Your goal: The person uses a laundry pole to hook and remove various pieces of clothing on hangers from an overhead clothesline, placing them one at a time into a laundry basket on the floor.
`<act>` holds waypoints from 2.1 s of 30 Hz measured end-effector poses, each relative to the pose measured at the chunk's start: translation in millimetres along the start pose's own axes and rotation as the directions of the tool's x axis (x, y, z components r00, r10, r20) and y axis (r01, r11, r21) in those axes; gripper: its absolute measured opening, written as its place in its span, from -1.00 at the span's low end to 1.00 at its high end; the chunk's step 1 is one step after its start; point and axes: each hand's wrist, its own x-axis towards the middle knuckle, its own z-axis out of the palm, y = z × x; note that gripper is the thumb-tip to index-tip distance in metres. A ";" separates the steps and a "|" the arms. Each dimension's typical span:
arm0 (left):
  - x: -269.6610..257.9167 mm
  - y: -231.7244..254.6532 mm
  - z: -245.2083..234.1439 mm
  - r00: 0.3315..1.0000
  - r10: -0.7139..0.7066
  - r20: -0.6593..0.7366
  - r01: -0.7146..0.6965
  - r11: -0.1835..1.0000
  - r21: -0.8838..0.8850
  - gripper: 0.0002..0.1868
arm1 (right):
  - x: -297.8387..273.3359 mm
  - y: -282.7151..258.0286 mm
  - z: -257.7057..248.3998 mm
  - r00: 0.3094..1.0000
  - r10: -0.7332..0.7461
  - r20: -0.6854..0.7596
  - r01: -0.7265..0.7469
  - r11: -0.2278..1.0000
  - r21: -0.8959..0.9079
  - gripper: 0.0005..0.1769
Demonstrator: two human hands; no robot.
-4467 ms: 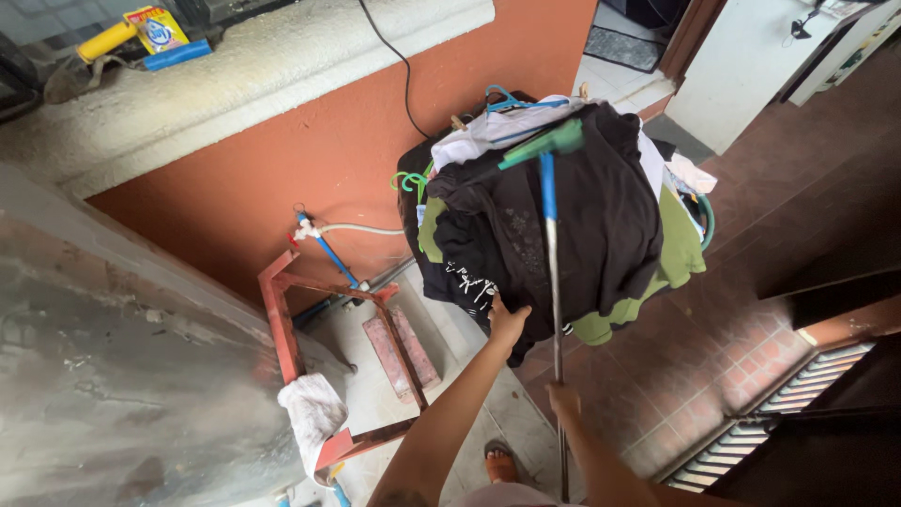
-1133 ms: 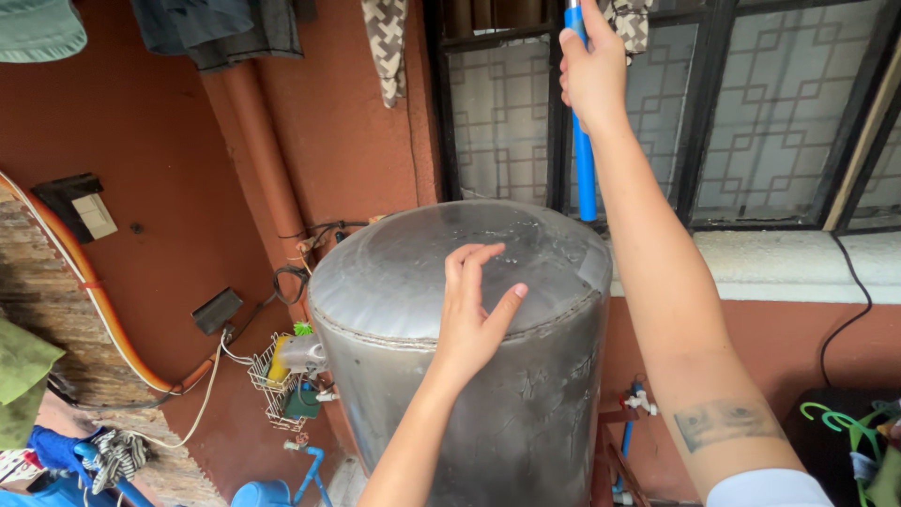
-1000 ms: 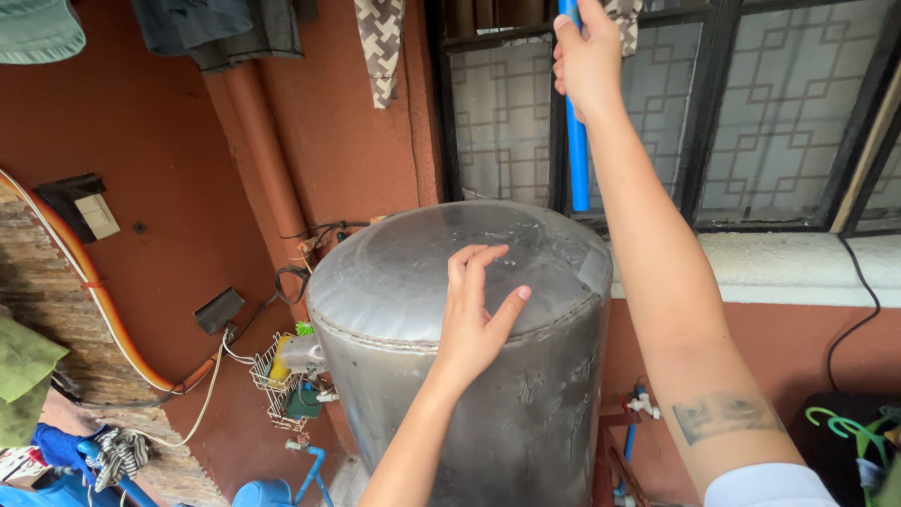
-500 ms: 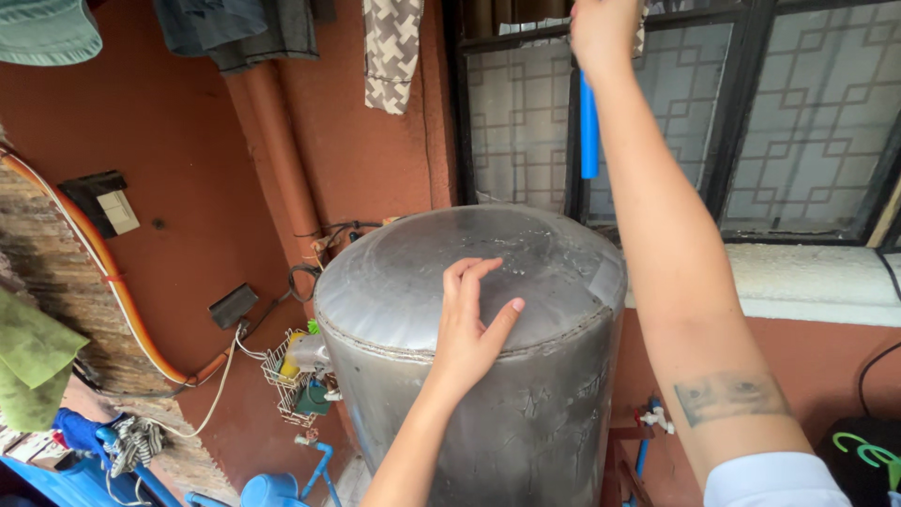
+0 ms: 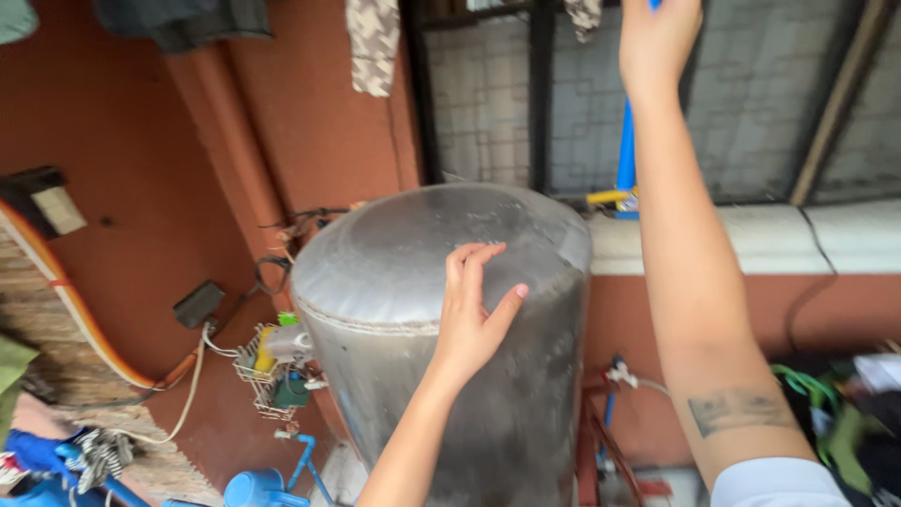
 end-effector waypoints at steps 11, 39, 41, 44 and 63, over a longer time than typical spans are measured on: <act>-34.5 3.0 70.1 0.990 0.138 0.028 -0.127 0.961 -0.247 -0.26 | -216.9 -128.2 -197.7 0.944 0.321 -0.071 -0.325 0.874 -0.362 -0.47; -145.0 125.5 530.3 0.785 0.076 0.615 0.484 0.545 -0.685 0.18 | -402.5 -383.1 -581.6 0.767 0.443 -0.464 -0.561 0.110 -0.821 -0.52; -184.2 133.9 576.7 0.670 0.069 0.739 0.639 0.453 -0.622 0.15 | -417.1 -391.2 -610.1 0.834 0.392 -0.389 -0.442 0.052 -0.896 -0.49; -238.7 138.7 636.5 0.490 0.057 0.870 0.814 0.328 -0.480 0.09 | -445.6 -397.8 -656.6 0.592 0.478 -0.649 -0.621 -0.243 -0.745 -0.42; -417.9 5.8 693.5 0.166 -0.566 0.807 0.986 0.097 -0.135 -0.19 | -549.4 -391.9 -746.8 -0.071 0.434 -0.898 -0.652 -0.702 -0.287 -0.58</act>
